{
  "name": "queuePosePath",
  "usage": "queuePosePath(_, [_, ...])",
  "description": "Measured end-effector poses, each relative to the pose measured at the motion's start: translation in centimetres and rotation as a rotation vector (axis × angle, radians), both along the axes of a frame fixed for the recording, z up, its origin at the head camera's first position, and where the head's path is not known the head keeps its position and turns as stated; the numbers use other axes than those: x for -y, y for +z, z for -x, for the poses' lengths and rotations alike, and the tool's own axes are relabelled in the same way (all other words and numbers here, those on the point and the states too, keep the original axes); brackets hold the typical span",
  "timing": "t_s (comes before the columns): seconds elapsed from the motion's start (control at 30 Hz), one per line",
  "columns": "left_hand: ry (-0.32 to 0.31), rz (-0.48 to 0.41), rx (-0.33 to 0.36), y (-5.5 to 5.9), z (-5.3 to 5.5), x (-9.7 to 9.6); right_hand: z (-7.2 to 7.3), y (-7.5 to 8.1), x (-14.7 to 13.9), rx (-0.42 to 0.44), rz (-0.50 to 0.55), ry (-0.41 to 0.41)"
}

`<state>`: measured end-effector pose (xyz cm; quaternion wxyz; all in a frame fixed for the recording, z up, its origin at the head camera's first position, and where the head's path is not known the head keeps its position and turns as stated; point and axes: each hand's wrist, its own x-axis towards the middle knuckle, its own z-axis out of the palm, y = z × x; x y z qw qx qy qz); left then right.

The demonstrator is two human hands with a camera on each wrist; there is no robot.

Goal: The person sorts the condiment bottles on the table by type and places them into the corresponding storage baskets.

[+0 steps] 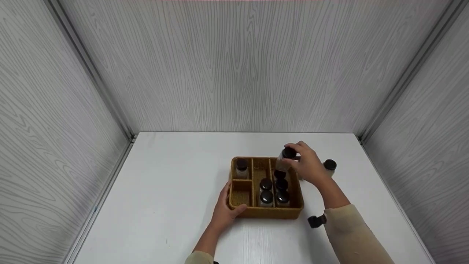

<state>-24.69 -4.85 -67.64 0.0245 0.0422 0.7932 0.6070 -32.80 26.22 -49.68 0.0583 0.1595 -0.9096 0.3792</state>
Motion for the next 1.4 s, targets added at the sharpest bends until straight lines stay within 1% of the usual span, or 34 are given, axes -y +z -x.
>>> queuePosePath(0.17, [0.007,0.007,0.005,-0.1,-0.1,0.0,0.2,-0.3,1.8,0.010,0.000,0.020])
queuePosePath(0.3, [0.010,0.001,0.002,0.0,0.0,0.0,0.4,-0.5,2.9,0.010,0.000,0.039])
queuePosePath(0.53, [0.010,-0.009,0.004,0.1,0.0,-0.2,0.6,-1.0,4.2,0.040,0.003,0.065])
queuePosePath(0.8, [0.006,-0.023,-0.005,0.2,-0.1,-0.4,1.2,-2.2,4.1,0.054,-0.035,0.092])
queuePosePath(0.97, [-0.004,-0.019,0.001,0.2,-0.1,-0.5,1.5,-2.9,4.1,0.081,-0.062,0.087])
queuePosePath(1.1, [0.001,-0.018,0.014,0.1,-0.1,-0.5,1.6,-3.7,4.1,0.085,-0.094,0.091])
queuePosePath(1.3, [0.001,0.005,-0.002,0.1,0.0,-0.5,1.5,-4.4,4.1,0.076,-0.132,0.106])
queuePosePath(1.4, [0.004,0.000,0.000,0.2,0.0,-0.5,1.6,-4.7,4.1,0.095,-0.144,0.110])
